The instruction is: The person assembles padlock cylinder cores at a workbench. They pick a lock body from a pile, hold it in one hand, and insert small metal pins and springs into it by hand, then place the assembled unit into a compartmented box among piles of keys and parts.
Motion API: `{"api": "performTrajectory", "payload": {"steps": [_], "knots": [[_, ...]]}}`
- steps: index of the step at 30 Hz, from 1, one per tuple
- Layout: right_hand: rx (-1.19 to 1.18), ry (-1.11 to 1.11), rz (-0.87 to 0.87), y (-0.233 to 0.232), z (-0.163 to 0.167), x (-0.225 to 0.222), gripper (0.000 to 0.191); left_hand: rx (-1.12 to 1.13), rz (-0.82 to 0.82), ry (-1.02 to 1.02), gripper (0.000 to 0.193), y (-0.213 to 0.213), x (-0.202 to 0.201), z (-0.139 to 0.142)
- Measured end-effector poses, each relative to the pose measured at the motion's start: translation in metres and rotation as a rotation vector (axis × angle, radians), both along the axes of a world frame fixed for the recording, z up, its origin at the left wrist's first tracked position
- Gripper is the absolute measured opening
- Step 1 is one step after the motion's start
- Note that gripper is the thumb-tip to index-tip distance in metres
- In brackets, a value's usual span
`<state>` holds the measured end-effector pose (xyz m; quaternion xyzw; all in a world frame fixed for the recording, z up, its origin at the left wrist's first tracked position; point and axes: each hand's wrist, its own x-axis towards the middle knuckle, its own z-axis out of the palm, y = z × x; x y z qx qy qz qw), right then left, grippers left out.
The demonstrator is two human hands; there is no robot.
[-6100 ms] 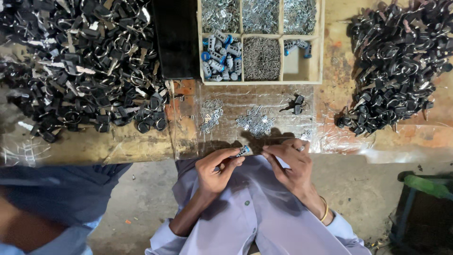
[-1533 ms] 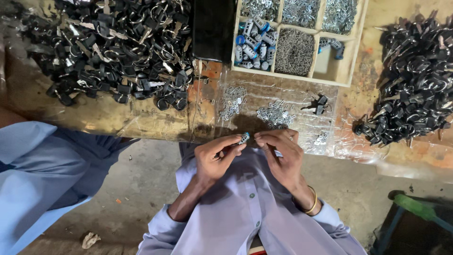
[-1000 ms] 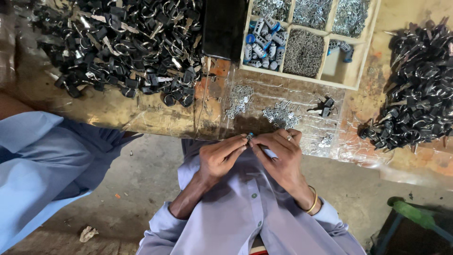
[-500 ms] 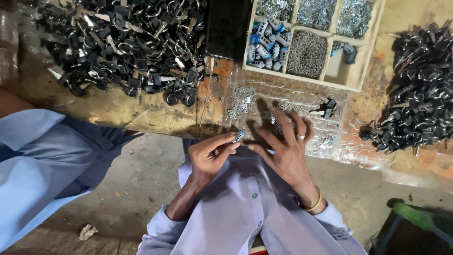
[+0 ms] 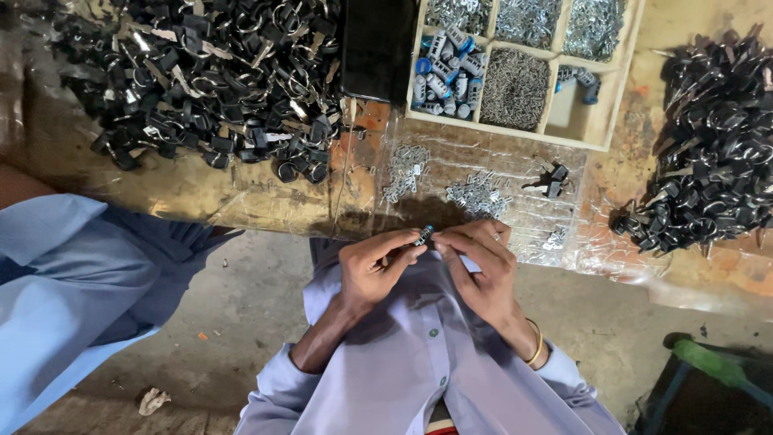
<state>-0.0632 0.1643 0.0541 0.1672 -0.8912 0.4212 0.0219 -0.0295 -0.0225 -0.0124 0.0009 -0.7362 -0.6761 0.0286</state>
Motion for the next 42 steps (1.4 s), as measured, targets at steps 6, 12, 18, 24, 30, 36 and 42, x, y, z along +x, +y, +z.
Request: {"api": "performTrajectory", "payload": {"steps": [6, 12, 18, 24, 30, 36, 42], "knots": [[0.054, -0.024, -0.060, -0.008, -0.004, -0.001, 0.021, -0.137, -0.015, 0.116, 0.027, 0.000, -0.001, -0.001], [0.176, -0.047, 0.047, 0.014, -0.005, -0.001, 0.020, -0.207, -0.089, 0.233, 0.023, -0.003, -0.003, 0.002], [0.347, 0.182, -0.100, 0.019, -0.005, -0.004, 0.027, -0.039, -0.056, 0.049, 0.026, -0.001, -0.001, 0.003], [0.432, 0.090, -0.038, 0.005, 0.004, -0.008, 0.043, 0.050, -0.007, 0.009, 0.026, -0.007, 0.002, 0.002], [0.619, 0.094, 0.067, -0.017, 0.005, -0.019, 0.049, 0.094, 0.092, -0.004, 0.027, -0.012, 0.004, 0.008], [0.487, 0.062, 0.022, -0.005, -0.001, -0.016, 0.039, 0.118, 0.092, -0.001, 0.027, -0.012, 0.003, 0.006], [0.451, 0.127, 0.107, 0.011, -0.003, -0.004, 0.046, 0.083, 0.086, -0.004, 0.028, -0.009, 0.004, 0.000]]}}
